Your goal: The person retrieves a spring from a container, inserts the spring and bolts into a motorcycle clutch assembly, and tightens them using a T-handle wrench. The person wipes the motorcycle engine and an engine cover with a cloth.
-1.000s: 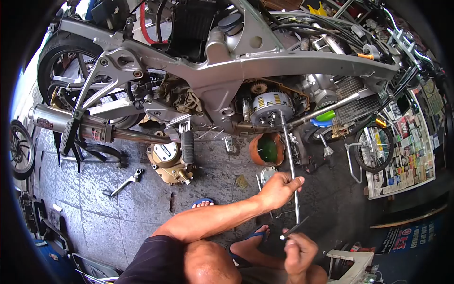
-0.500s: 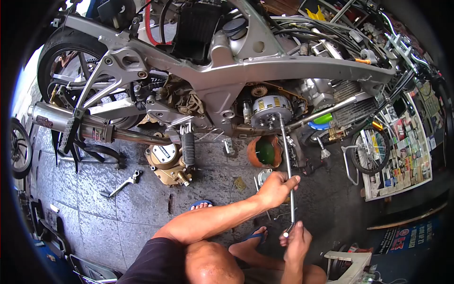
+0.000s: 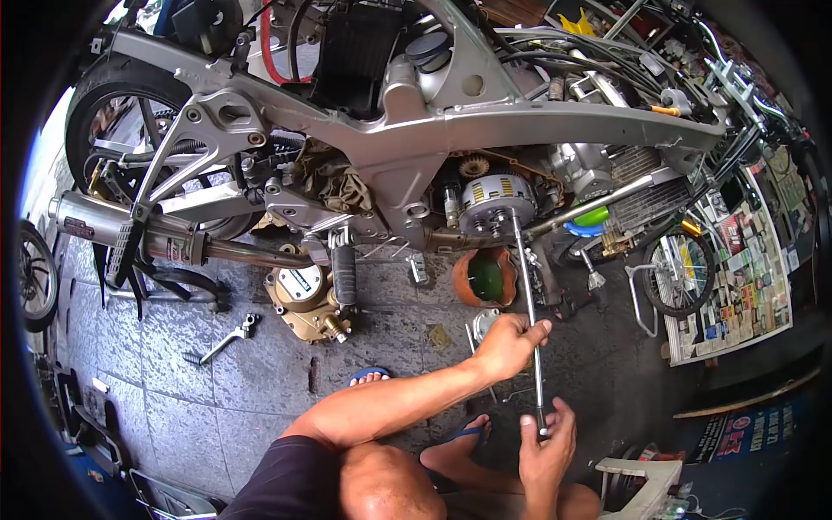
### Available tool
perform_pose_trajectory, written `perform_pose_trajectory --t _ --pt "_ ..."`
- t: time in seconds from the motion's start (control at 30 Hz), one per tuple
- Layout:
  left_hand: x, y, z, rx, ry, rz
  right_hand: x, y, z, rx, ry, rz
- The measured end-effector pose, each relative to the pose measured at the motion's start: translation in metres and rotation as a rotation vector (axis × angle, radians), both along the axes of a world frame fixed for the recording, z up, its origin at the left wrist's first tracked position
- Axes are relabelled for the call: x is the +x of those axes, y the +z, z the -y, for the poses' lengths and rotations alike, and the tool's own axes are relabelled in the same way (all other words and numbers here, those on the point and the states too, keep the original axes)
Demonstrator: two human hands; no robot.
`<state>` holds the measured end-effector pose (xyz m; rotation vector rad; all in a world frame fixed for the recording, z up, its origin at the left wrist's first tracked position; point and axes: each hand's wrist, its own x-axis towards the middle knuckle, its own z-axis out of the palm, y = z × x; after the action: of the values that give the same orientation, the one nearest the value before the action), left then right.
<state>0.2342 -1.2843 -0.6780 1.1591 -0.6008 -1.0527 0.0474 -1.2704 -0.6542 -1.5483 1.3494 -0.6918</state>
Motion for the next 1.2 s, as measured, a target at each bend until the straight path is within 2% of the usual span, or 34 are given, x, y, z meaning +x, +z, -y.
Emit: perform_pose_trajectory --t 0.13,0.17,0.27,0.33,0.37,0.4,0.53,0.57,0.73,0.77,0.8,0.9,0.93,1.0,1.03,1.07,1.13,1.17,1.2 --pt "-0.003 0.000 0.006 -0.045 0.008 -0.016 0.008 -0.003 0.002 0.135 -0.149 0.304" --pt "-0.003 0.000 0.011 -0.062 0.044 -0.018 0.007 -0.004 0.006 0.132 -0.146 0.309" --pt "-0.002 0.006 0.007 -0.048 0.018 -0.084 -0.008 -0.005 0.014 0.933 0.119 0.807" --pt "-0.002 0.007 0.003 -0.014 -0.034 -0.143 -0.012 0.011 0.005 0.088 0.012 -0.022" --pt "-0.001 0.007 0.005 -0.022 -0.009 -0.110 -0.009 0.009 -0.002 -0.514 0.079 -0.318" --pt "-0.002 0.007 0.006 -0.027 0.014 -0.079 -0.007 0.009 -0.001 -0.514 0.081 -0.322" --pt "-0.005 0.002 0.010 -0.047 0.046 -0.039 0.006 0.007 0.005 -0.131 -0.089 -0.107" --pt "-0.005 0.002 0.012 -0.039 0.053 -0.043 0.006 0.007 0.007 -0.138 -0.089 -0.101" --pt "-0.002 0.000 0.004 0.010 0.023 -0.070 -0.009 0.006 0.011 0.298 0.019 0.062" --pt "-0.001 -0.001 0.006 -0.012 0.025 -0.052 -0.010 0.003 0.006 -0.184 0.073 -0.240" --pt "0.000 -0.001 0.009 -0.035 0.027 -0.034 -0.008 0.005 0.009 -0.186 0.079 -0.244" --pt "-0.003 -0.002 0.010 -0.038 0.047 -0.035 0.004 0.012 0.015 -1.155 0.395 -0.509" --pt "-0.003 -0.001 0.010 -0.042 0.044 -0.048 0.004 0.009 0.008 -1.155 0.390 -0.506" --pt "0.003 0.004 0.011 -0.049 0.061 -0.024 0.011 0.005 -0.006 0.199 0.106 0.475" --pt "-0.001 0.006 0.008 -0.033 0.064 -0.022 0.011 0.011 -0.007 0.361 0.092 0.598" --pt "-0.002 0.009 0.007 -0.047 0.046 -0.106 0.010 0.020 -0.011 0.368 0.064 0.598" --pt "0.002 0.010 0.006 -0.041 -0.017 -0.188 0.015 0.046 0.000 -0.046 0.324 -0.156" --pt "0.002 0.009 0.005 -0.041 -0.018 -0.188 0.015 0.056 0.005 -0.319 0.471 -0.403" --pt "0.002 0.008 0.004 -0.046 -0.011 -0.165 0.015 0.053 0.005 -0.319 0.470 -0.399"
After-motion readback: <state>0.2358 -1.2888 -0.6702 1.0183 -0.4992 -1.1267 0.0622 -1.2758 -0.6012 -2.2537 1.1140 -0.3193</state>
